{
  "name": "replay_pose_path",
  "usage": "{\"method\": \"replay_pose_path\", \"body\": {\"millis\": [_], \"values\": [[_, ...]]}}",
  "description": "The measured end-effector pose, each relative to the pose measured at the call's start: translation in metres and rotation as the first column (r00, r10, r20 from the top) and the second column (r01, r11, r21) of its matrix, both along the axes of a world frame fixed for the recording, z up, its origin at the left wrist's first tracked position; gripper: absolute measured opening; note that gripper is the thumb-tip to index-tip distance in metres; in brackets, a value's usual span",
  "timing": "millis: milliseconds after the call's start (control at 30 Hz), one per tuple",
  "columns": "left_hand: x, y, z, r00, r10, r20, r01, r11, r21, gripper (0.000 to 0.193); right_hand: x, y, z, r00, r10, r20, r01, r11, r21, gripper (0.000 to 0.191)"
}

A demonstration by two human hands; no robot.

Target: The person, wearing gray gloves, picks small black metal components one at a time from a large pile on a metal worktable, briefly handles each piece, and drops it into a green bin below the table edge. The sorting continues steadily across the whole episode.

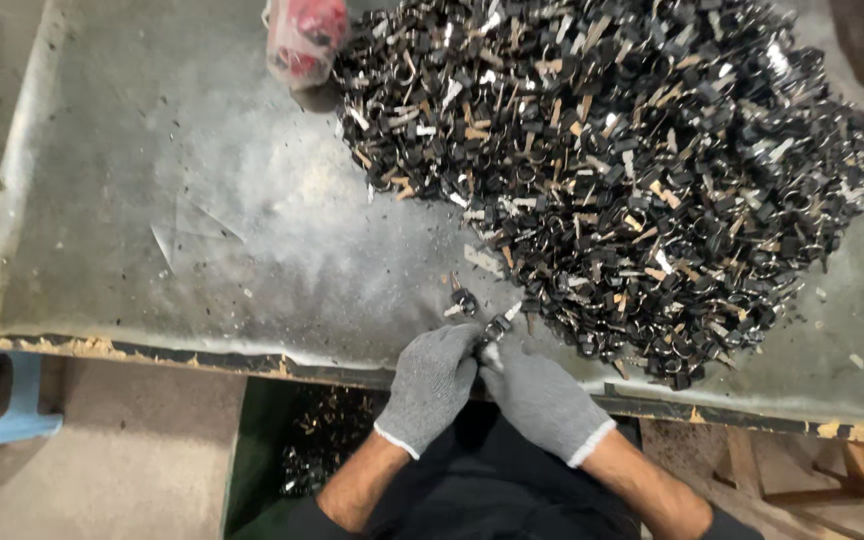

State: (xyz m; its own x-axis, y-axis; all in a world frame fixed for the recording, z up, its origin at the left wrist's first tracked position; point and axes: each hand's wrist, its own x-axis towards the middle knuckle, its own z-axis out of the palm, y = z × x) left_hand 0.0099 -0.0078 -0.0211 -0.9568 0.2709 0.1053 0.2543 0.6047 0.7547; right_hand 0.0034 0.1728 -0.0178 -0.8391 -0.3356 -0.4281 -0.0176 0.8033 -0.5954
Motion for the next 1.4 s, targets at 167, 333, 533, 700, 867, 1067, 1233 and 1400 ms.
{"method": "replay_pose_path", "body": {"millis": [167, 333, 533, 700, 867, 1067, 1233, 1400], "values": [[0.006, 0.003, -0.002, 0.982, 0.017, -0.189, -0.028, 0.998, -0.054, 0.021, 0.006, -0.004, 0.014, 0.981, -0.030, -0.192, 0.061, 0.985, 0.160, 0.035], [0.007, 0.006, 0.001, 0.989, -0.013, -0.144, -0.013, 0.984, -0.179, 0.021, -0.003, -0.004, 0.014, 0.995, 0.037, 0.087, -0.066, 0.935, 0.348, 0.031], [0.001, -0.010, 0.013, 0.975, 0.024, 0.221, -0.073, 0.973, 0.220, 0.037, 0.005, 0.016, 0.019, 0.949, -0.062, -0.309, 0.059, 0.998, -0.016, 0.066], [-0.018, -0.006, 0.006, 0.972, -0.111, -0.205, 0.104, 0.994, -0.045, 0.042, 0.013, 0.007, 0.014, 0.985, 0.125, 0.115, -0.148, 0.966, 0.213, 0.042], [-0.019, 0.004, 0.004, 0.978, 0.138, 0.157, -0.128, 0.989, -0.073, 0.040, 0.011, 0.008, 0.011, 0.990, 0.120, 0.075, -0.139, 0.925, 0.355, 0.029], [-0.009, -0.001, 0.003, 0.993, 0.108, -0.047, -0.112, 0.990, -0.091, 0.022, 0.016, 0.007, 0.004, 0.994, -0.081, -0.070, 0.084, 0.995, 0.045, 0.040], [-0.009, -0.003, -0.005, 0.997, 0.011, -0.077, -0.021, 0.990, -0.137, 0.020, 0.005, -0.011, 0.002, 0.806, 0.031, -0.592, -0.002, 0.999, 0.049, 0.065], [-0.006, -0.006, -0.012, 0.995, 0.011, -0.096, -0.022, 0.993, -0.114, 0.017, -0.013, -0.002, 0.026, 0.993, 0.081, 0.091, -0.099, 0.972, 0.213, 0.054]]}}
